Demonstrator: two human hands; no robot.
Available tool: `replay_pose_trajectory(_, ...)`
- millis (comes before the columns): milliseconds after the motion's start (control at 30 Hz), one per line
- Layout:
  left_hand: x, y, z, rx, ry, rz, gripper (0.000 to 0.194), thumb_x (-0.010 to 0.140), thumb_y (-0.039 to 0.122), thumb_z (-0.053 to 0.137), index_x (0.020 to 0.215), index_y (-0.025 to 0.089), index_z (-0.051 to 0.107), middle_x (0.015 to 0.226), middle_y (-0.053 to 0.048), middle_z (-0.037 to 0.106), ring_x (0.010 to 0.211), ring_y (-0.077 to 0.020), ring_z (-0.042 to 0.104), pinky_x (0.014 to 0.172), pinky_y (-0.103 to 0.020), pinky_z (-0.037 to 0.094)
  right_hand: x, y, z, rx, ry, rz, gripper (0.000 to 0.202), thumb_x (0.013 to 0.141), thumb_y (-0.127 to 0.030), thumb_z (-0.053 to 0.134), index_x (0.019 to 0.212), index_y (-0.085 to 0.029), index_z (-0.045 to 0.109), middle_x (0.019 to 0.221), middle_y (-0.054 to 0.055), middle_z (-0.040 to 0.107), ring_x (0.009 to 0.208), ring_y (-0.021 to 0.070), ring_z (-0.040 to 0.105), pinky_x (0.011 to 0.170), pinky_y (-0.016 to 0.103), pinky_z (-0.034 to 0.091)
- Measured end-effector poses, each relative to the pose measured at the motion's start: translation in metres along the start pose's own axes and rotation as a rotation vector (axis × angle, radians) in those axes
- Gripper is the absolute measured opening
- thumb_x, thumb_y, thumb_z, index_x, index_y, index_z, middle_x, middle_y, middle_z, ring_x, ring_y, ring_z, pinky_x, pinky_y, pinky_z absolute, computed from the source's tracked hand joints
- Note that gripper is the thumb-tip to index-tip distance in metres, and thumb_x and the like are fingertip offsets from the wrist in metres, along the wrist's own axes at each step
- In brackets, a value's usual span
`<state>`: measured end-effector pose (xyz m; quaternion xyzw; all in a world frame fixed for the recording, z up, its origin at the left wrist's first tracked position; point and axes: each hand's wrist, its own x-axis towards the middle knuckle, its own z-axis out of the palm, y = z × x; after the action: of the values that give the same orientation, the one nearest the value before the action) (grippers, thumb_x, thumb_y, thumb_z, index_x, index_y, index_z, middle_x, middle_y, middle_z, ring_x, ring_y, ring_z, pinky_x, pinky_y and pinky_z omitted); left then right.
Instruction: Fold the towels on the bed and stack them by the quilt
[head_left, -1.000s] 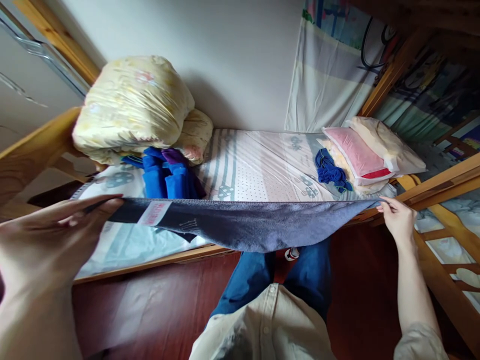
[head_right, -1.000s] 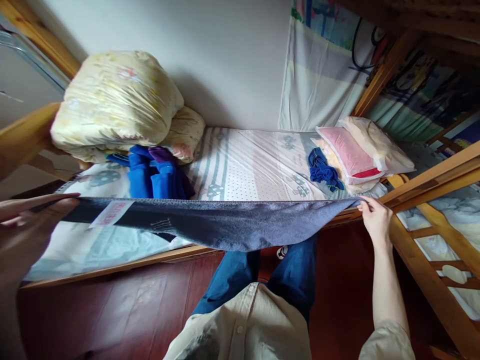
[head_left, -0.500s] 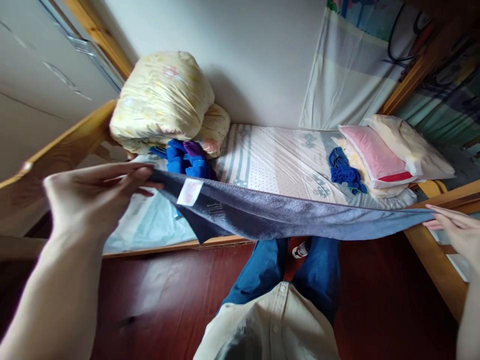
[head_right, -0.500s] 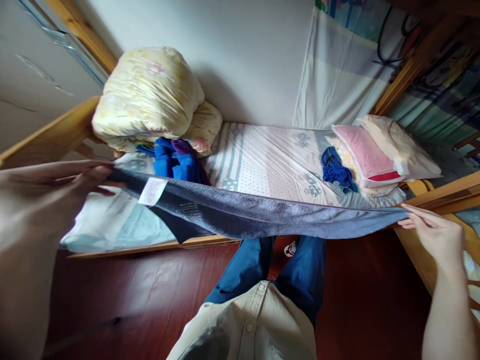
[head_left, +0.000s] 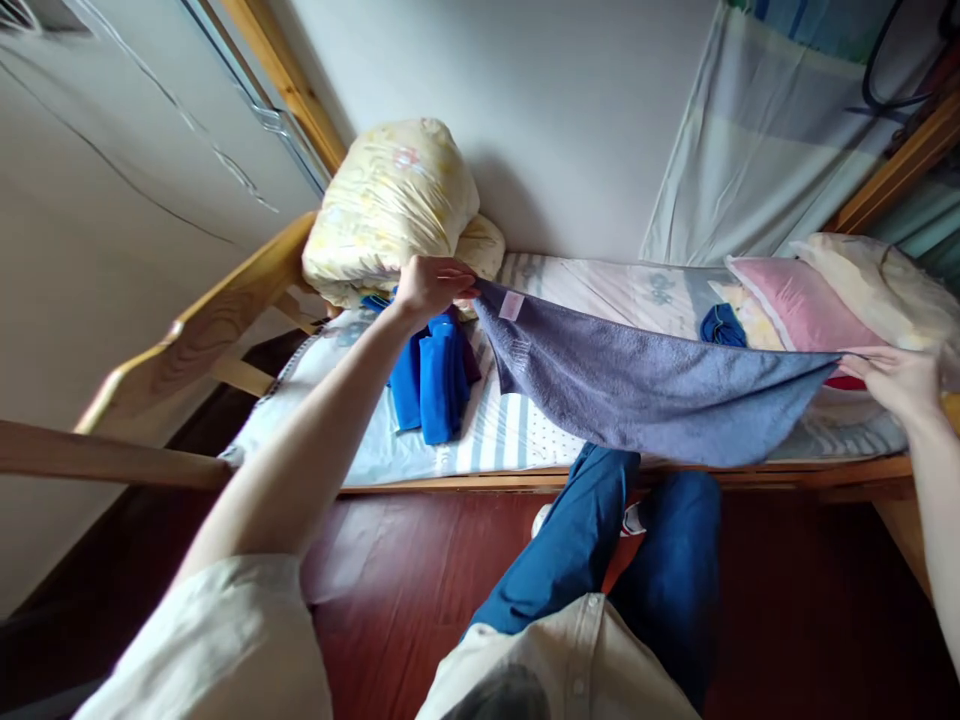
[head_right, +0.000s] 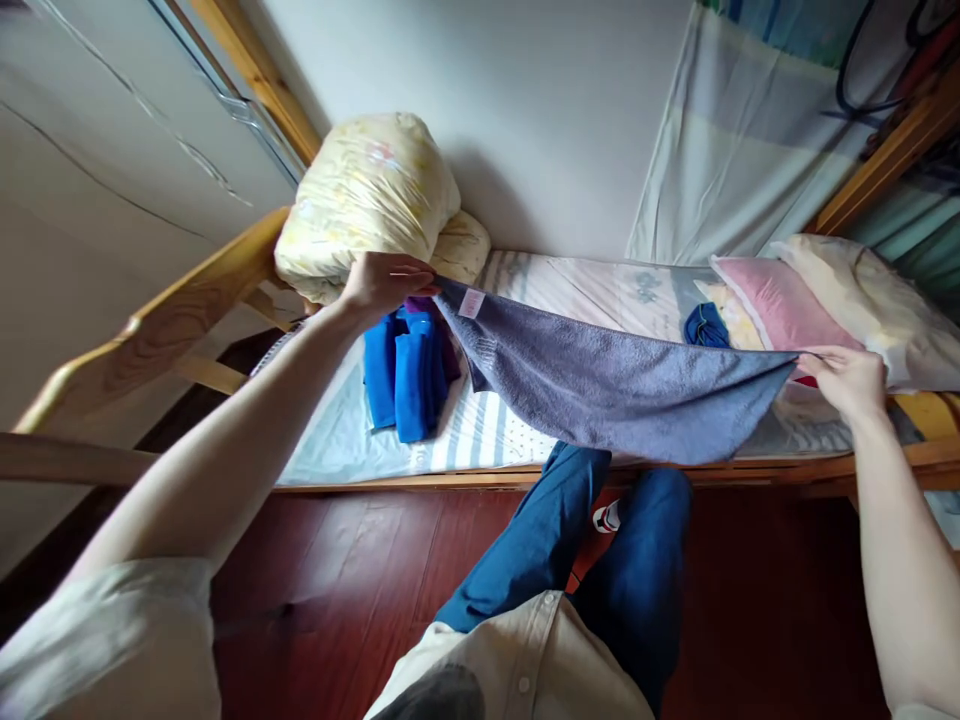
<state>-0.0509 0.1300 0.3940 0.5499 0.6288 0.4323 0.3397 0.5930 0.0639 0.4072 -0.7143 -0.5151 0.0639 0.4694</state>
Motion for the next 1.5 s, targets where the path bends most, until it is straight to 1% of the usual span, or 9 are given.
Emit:
replay_pose_trajectory(167, 0.021, -0.032, 0.000, 0.040, 0.180, 0.036, 0.040, 0.093, 0.032, 0.065, 0.111, -0.004, 0.067, 0.098, -0.001, 0.081, 0.085, -0.0040, 0.074, 0.084, -0.016, 0.056, 0.002, 0.001, 0.064, 0.080, 0.028, 0.112, 0.015, 0.079, 0.007, 0.074, 0.086, -0.006, 0.078, 0.107, 0.025, 0.080, 0.088, 0.0172, 0.079, 0.093, 0.032, 0.060)
replay_pose_trajectory(333, 0.019, -0.101, 0.009, 0.153, 0.299, 0.023, 0.034, 0.092, 0.030, 0.068, 0.108, 0.000, 0.070, 0.102, 0.002, 0.081, 0.092, -0.0050, 0.072, 0.087, -0.017, 0.056, -0.021, 0.035, 0.112, 0.105, -0.069, 0.103, 0.016, 0.082, 0.007, 0.070, 0.087, -0.006, 0.077, 0.113, 0.026, 0.078, 0.092, 0.0149, 0.078, 0.095, 0.029, 0.059)
replay_pose_trajectory(467, -0.013, -0.172, 0.030, 0.276, 0.248, 0.015, 0.030, 0.092, 0.031, 0.068, 0.106, 0.005, 0.073, 0.104, 0.000, 0.080, 0.094, -0.0095, 0.073, 0.092, -0.023, 0.057, -0.051, 0.089, 0.146, 0.026, -0.201, 0.152, 0.011, 0.083, 0.002, 0.071, 0.081, -0.008, 0.076, 0.109, 0.024, 0.080, 0.091, 0.0149, 0.078, 0.095, 0.028, 0.060)
replay_pose_trajectory(500, -0.024, -0.190, 0.036, 0.310, 0.164, 0.020, 0.029, 0.091, 0.030, 0.067, 0.107, 0.006, 0.074, 0.107, -0.002, 0.080, 0.096, -0.0121, 0.074, 0.093, -0.025, 0.058, -0.061, 0.104, 0.153, 0.001, -0.240, 0.148, 0.012, 0.082, 0.001, 0.070, 0.079, -0.009, 0.076, 0.107, 0.022, 0.081, 0.092, 0.0166, 0.079, 0.096, 0.030, 0.060)
replay_pose_trajectory(633, -0.070, -0.255, 0.063, 0.434, 0.158, -0.021, 0.017, 0.086, 0.023, 0.062, 0.090, 0.015, 0.076, 0.104, -0.007, 0.081, 0.097, -0.0207, 0.076, 0.093, -0.032, 0.060, -0.100, 0.165, 0.175, -0.090, -0.357, 0.083, 0.017, 0.077, -0.003, 0.067, 0.072, -0.016, 0.077, 0.098, 0.012, 0.083, 0.097, 0.0253, 0.080, 0.100, 0.040, 0.062)
replay_pose_trajectory(800, -0.120, -0.309, 0.093, 0.502, -0.066, -0.171, 0.017, 0.083, 0.023, 0.060, 0.083, 0.018, 0.076, 0.094, -0.009, 0.081, 0.089, -0.0237, 0.077, 0.086, -0.032, 0.061, -0.138, 0.221, 0.191, -0.215, -0.470, 0.118, 0.018, 0.073, -0.009, 0.065, 0.066, -0.020, 0.078, 0.092, 0.009, 0.084, 0.096, 0.0298, 0.081, 0.098, 0.043, 0.064)
replay_pose_trajectory(1000, -0.143, -0.336, 0.091, 0.556, -0.129, -0.295, 0.019, 0.083, 0.020, 0.058, 0.084, 0.020, 0.077, 0.096, -0.009, 0.082, 0.090, -0.0265, 0.077, 0.084, -0.034, 0.060, -0.159, 0.250, 0.190, -0.323, -0.583, 0.157, 0.022, 0.073, -0.007, 0.064, 0.066, -0.023, 0.078, 0.094, 0.006, 0.084, 0.097, 0.0297, 0.081, 0.095, 0.043, 0.066)
replay_pose_trajectory(1267, -0.153, -0.355, 0.072, 0.626, -0.075, -0.201, 0.020, 0.086, 0.027, 0.059, 0.089, 0.020, 0.077, 0.101, -0.011, 0.081, 0.102, -0.0290, 0.074, 0.093, -0.041, 0.058, -0.162, 0.238, 0.185, -0.485, -0.733, 0.163, 0.027, 0.076, -0.001, 0.063, 0.073, -0.021, 0.081, 0.103, 0.009, 0.083, 0.102, 0.0260, 0.080, 0.102, 0.037, 0.062)
replay_pose_trajectory(1500, -0.161, -0.355, 0.068, 0.745, -0.360, 0.083, 0.026, 0.090, 0.033, 0.055, 0.077, 0.023, 0.075, 0.096, -0.012, 0.080, 0.095, -0.0282, 0.069, 0.091, -0.041, 0.056, -0.158, 0.208, 0.179, -0.817, -0.902, 0.191, 0.027, 0.084, -0.006, 0.067, 0.095, -0.022, 0.084, 0.113, 0.010, 0.081, 0.104, 0.0246, 0.078, 0.097, 0.034, 0.061)
